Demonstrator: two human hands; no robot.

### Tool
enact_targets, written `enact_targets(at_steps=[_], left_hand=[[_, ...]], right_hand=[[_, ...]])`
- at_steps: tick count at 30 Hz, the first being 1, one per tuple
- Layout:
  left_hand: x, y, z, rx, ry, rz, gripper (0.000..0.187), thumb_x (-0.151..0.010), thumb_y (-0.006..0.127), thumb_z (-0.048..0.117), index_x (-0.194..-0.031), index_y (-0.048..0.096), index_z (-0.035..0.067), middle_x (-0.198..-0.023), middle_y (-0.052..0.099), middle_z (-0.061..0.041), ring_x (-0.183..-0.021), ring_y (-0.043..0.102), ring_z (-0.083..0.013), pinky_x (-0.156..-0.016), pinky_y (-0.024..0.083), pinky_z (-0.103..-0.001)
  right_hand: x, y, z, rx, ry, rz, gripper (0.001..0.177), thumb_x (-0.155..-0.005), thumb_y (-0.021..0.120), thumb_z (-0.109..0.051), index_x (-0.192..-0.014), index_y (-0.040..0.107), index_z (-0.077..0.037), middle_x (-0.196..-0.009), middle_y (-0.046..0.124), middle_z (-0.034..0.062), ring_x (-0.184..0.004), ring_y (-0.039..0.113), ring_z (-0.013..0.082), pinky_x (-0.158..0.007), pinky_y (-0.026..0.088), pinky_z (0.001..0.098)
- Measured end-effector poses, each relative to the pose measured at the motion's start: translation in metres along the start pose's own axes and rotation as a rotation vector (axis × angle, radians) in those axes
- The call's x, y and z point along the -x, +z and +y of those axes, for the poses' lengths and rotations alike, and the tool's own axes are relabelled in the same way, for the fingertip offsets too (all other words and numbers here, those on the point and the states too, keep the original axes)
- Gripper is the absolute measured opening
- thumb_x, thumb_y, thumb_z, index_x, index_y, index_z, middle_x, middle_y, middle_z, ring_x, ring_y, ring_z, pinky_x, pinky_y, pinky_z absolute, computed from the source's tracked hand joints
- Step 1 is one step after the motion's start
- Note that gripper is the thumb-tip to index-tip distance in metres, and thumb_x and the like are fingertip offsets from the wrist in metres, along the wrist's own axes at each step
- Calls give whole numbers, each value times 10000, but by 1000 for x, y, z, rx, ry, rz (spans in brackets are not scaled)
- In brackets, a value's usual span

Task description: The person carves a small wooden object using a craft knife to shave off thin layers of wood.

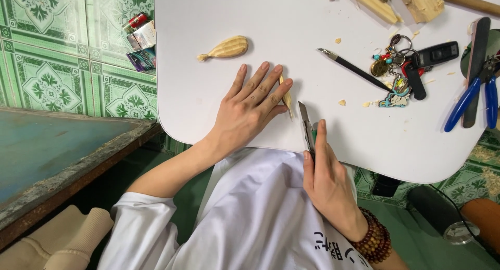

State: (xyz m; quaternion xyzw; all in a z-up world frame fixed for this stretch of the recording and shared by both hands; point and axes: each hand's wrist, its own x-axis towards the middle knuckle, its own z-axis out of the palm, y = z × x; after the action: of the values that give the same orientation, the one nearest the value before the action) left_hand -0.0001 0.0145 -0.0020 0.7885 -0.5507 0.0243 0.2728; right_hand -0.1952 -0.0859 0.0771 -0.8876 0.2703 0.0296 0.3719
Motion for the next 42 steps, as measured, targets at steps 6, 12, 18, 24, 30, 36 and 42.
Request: enact_targets(at_steps=[6,12,18,24,30,36,42], left_hand=[[1,-1,2,11,3,25,490,-964,792,362,-1415,650,232,-1456,620,-116,-1405,525,-296,-1215,331,-523],[-1,-4,1,19,20,27,462,-965,791,339,-1391,674,204,-1431,635,-131,-1386,541,-306,-1200,358,-514],[-8,-14,-6,123,55,-78,394,-994,733,347,-1362,706,209,-1440,638,-95,-1426,489,-289,-1234,263,-517],[-44,-42,-18,339,192,-349,294,-1023,650,188,-1293,736,111,-1382,679,-129,-1418,487,-356,-1216,219,-609],[-62,-57,-10,199,299,-379,395,-1020,561,336,-1348,688,157,-1337,718,10,-1406,503,-236,-1163,331,-465],[-36,-64,5,48,6,-67,248,-983,748,210,-1189,769,74,-876,591,-14,-784,501,-165,-726,420,-291],[-18,-31,23,87,-199,-2,410,-882,798,481,-967,665,103,-726,616,-1,-681,650,-216,-620,494,-329]], right_hand=[[-4,4,-4,81,-37,8,609,-1043,433,-133,-1594,225,22,-851,620,217,-650,709,420,-446,583,436],[-7,2,-11,100,-53,13,606,-1039,446,-141,-1592,250,12,-869,621,230,-638,698,445,-477,591,484],[-4,-9,37,75,-15,-27,466,-1012,509,-219,-1453,489,-71,-1198,696,235,-978,697,445,-717,570,553],[-23,-53,53,544,-205,-73,334,-1048,479,-329,-1330,595,-193,-933,668,18,-904,739,291,-618,596,423],[-39,-71,45,408,-225,-104,272,-939,628,-48,-1197,621,39,-854,704,103,-413,543,146,-352,426,267],[-34,-74,26,181,-108,35,341,-932,593,39,-1262,578,125,-1007,711,290,-668,681,348,-576,535,429],[-34,-62,19,81,35,-16,344,-1071,499,-171,-1350,579,13,-1101,676,310,-985,676,496,-737,553,555]])
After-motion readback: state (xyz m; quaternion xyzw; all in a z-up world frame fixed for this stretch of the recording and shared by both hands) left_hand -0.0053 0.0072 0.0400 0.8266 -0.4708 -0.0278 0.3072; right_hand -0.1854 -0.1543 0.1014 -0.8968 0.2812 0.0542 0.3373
